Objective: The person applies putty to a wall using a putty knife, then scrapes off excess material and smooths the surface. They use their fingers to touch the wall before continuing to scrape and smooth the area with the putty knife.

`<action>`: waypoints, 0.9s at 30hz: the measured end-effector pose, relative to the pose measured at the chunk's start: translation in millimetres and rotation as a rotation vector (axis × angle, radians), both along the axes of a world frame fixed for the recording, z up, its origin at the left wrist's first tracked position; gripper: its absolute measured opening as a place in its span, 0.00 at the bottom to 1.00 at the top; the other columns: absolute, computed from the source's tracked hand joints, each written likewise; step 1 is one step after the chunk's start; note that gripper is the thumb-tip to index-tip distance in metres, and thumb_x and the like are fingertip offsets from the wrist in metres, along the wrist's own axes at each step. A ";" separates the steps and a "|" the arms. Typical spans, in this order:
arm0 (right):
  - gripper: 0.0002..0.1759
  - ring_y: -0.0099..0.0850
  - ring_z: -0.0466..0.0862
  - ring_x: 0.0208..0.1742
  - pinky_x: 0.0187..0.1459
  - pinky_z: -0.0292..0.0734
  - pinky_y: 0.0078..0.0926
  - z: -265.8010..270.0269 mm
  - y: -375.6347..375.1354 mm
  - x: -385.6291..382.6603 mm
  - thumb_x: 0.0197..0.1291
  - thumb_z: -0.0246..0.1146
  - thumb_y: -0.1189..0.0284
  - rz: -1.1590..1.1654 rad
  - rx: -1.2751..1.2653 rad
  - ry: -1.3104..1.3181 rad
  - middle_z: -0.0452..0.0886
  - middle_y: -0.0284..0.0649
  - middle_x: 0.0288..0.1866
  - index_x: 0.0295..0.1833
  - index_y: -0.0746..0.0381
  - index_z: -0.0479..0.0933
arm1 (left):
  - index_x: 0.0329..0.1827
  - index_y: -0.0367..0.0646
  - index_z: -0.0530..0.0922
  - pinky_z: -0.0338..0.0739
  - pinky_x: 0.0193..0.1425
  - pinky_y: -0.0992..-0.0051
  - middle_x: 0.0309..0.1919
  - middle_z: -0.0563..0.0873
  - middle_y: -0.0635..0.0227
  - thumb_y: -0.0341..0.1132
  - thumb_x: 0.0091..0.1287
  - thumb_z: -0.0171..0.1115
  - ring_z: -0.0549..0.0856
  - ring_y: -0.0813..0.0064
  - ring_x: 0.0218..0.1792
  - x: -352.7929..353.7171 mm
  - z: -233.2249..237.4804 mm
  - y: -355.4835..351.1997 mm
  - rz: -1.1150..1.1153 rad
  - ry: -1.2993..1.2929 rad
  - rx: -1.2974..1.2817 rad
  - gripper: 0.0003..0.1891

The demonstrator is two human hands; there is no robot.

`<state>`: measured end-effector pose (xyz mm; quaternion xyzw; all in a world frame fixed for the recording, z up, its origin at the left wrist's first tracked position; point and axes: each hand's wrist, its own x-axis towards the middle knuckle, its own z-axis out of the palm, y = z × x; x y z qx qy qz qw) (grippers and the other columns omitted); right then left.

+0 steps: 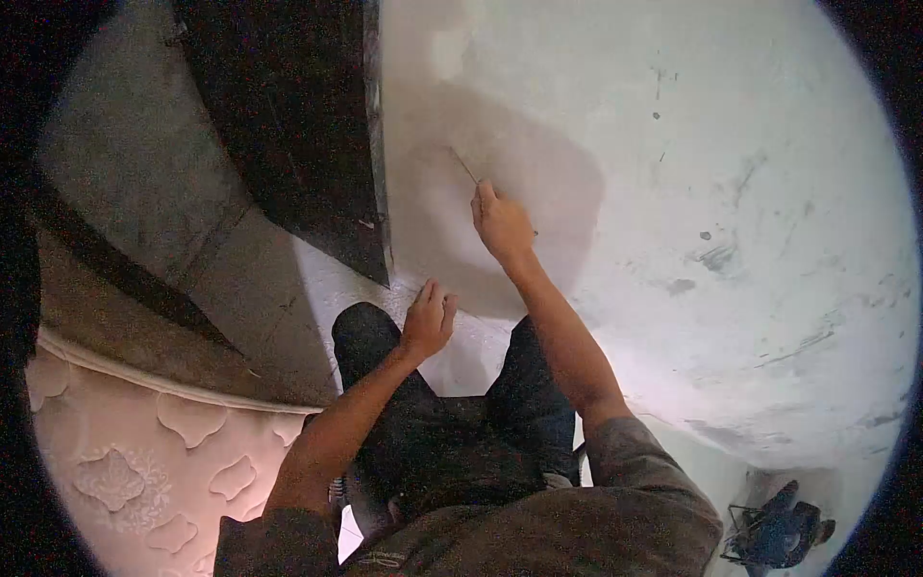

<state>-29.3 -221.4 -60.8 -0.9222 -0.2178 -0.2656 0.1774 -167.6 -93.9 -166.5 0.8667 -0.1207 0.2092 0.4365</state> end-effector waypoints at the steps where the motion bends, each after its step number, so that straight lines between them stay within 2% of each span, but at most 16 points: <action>1: 0.06 0.51 0.80 0.29 0.30 0.74 0.50 0.6 0.9 -0.9 0.63 0.56 0.71 0.001 0.007 -0.003 0.80 0.49 0.33 0.42 0.62 0.68 | 0.39 0.35 0.69 0.74 0.44 0.53 0.37 0.74 0.50 0.33 0.68 0.51 0.77 0.47 0.41 0.8 -2.8 1.0 -0.017 -0.023 -0.025 0.08; 3: 0.07 0.53 0.80 0.30 0.30 0.74 0.51 2.6 -3.4 -6.7 0.65 0.54 0.70 0.063 0.154 -0.104 0.80 0.51 0.34 0.41 0.63 0.68 | 0.39 0.35 0.69 0.74 0.43 0.53 0.37 0.74 0.50 0.33 0.68 0.51 0.77 0.47 0.41 0.6 -4.3 -0.1 -0.022 -0.041 -0.068 0.08; 4: 0.07 0.53 0.80 0.30 0.30 0.74 0.51 0.0 -5.1 -4.1 0.65 0.54 0.70 0.062 0.150 -0.099 0.80 0.51 0.34 0.41 0.63 0.68 | 0.39 0.35 0.69 0.74 0.43 0.53 0.37 0.74 0.50 0.33 0.68 0.51 0.77 0.47 0.41 -0.3 -3.4 -0.4 0.014 -0.053 -0.027 0.08; 6: 0.06 0.52 0.80 0.29 0.30 0.74 0.51 -0.5 -4.7 5.1 0.64 0.55 0.72 0.042 -0.033 0.059 0.79 0.50 0.33 0.41 0.62 0.68 | 0.38 0.35 0.69 0.74 0.43 0.53 0.37 0.74 0.51 0.33 0.68 0.51 0.77 0.48 0.41 -1.1 -1.8 -1.3 0.036 -0.072 0.024 0.08; 7: 0.06 0.52 0.80 0.29 0.30 0.74 0.51 -0.1 -2.3 2.9 0.64 0.55 0.72 0.040 -0.025 0.053 0.79 0.50 0.33 0.41 0.62 0.68 | 0.38 0.36 0.69 0.74 0.43 0.53 0.37 0.74 0.51 0.33 0.68 0.51 0.77 0.48 0.41 -1.8 -0.9 0.4 0.001 -0.053 0.000 0.08; 9: 0.06 0.53 0.80 0.30 0.31 0.74 0.51 0.3 -1.5 -6.0 0.64 0.54 0.71 0.041 0.161 -0.135 0.80 0.53 0.32 0.41 0.62 0.68 | 0.38 0.36 0.69 0.74 0.43 0.53 0.36 0.74 0.51 0.33 0.68 0.51 0.77 0.48 0.40 -0.2 -0.6 -0.6 -0.016 -0.030 -0.043 0.08; 13: 0.06 0.53 0.81 0.30 0.30 0.75 0.50 -0.2 0.1 -1.5 0.63 0.56 0.71 0.024 0.003 0.050 0.79 0.52 0.31 0.41 0.61 0.68 | 0.38 0.36 0.69 0.74 0.42 0.53 0.36 0.74 0.52 0.33 0.68 0.52 0.77 0.48 0.40 0.1 -1.2 2.2 -0.027 -0.029 -0.009 0.08; 15: 0.07 0.54 0.80 0.30 0.30 0.75 0.51 -4.7 -1.5 -2.8 0.64 0.55 0.70 0.029 0.151 -0.140 0.80 0.53 0.31 0.41 0.62 0.68 | 0.38 0.36 0.69 0.74 0.41 0.53 0.36 0.74 0.52 0.33 0.67 0.52 0.77 0.47 0.40 -1.1 -0.2 0.5 -0.024 -0.020 -0.029 0.08; 16: 0.07 0.54 0.80 0.30 0.30 0.75 0.51 -7.0 -3.8 -2.7 0.64 0.55 0.70 0.027 0.147 -0.135 0.80 0.53 0.31 0.41 0.62 0.68 | 0.38 0.36 0.69 0.74 0.41 0.53 0.36 0.74 0.52 0.33 0.67 0.52 0.77 0.48 0.41 -1.6 -0.2 -0.4 0.008 -0.045 -0.011 0.08; 18: 0.06 0.54 0.80 0.29 0.30 0.76 0.50 -4.9 -4.2 2.7 0.63 0.56 0.71 0.045 0.001 0.034 0.80 0.51 0.31 0.41 0.62 0.68 | 0.38 0.36 0.69 0.74 0.41 0.53 0.36 0.74 0.52 0.33 0.67 0.52 0.77 0.48 0.41 0.3 -0.7 0.7 0.028 -0.082 0.020 0.08; 21: 0.07 0.54 0.81 0.29 0.30 0.75 0.51 -3.8 -1.8 -3.4 0.64 0.55 0.70 0.030 0.152 -0.136 0.80 0.52 0.31 0.42 0.62 0.68 | 0.38 0.35 0.68 0.74 0.42 0.54 0.36 0.74 0.51 0.33 0.67 0.52 0.77 0.47 0.40 -0.1 -2.6 -0.9 -0.025 -0.035 -0.046 0.08; 25: 0.07 0.53 0.80 0.30 0.30 0.74 0.51 -0.9 2.1 0.6 0.64 0.56 0.70 0.024 -0.015 0.045 0.79 0.52 0.30 0.42 0.62 0.67 | 0.38 0.35 0.69 0.73 0.43 0.54 0.36 0.74 0.50 0.34 0.68 0.51 0.77 0.47 0.40 -0.4 -0.3 -0.8 0.018 -0.084 0.011 0.09; 27: 0.09 0.55 0.80 0.29 0.30 0.73 0.53 -0.9 2.6 -5.4 0.65 0.54 0.68 0.052 0.194 -0.119 0.79 0.54 0.30 0.42 0.62 0.67 | 0.38 0.35 0.69 0.73 0.44 0.54 0.36 0.74 0.50 0.34 0.69 0.51 0.77 0.46 0.40 -0.5 -1.0 -1.8 0.044 -0.131 0.029 0.09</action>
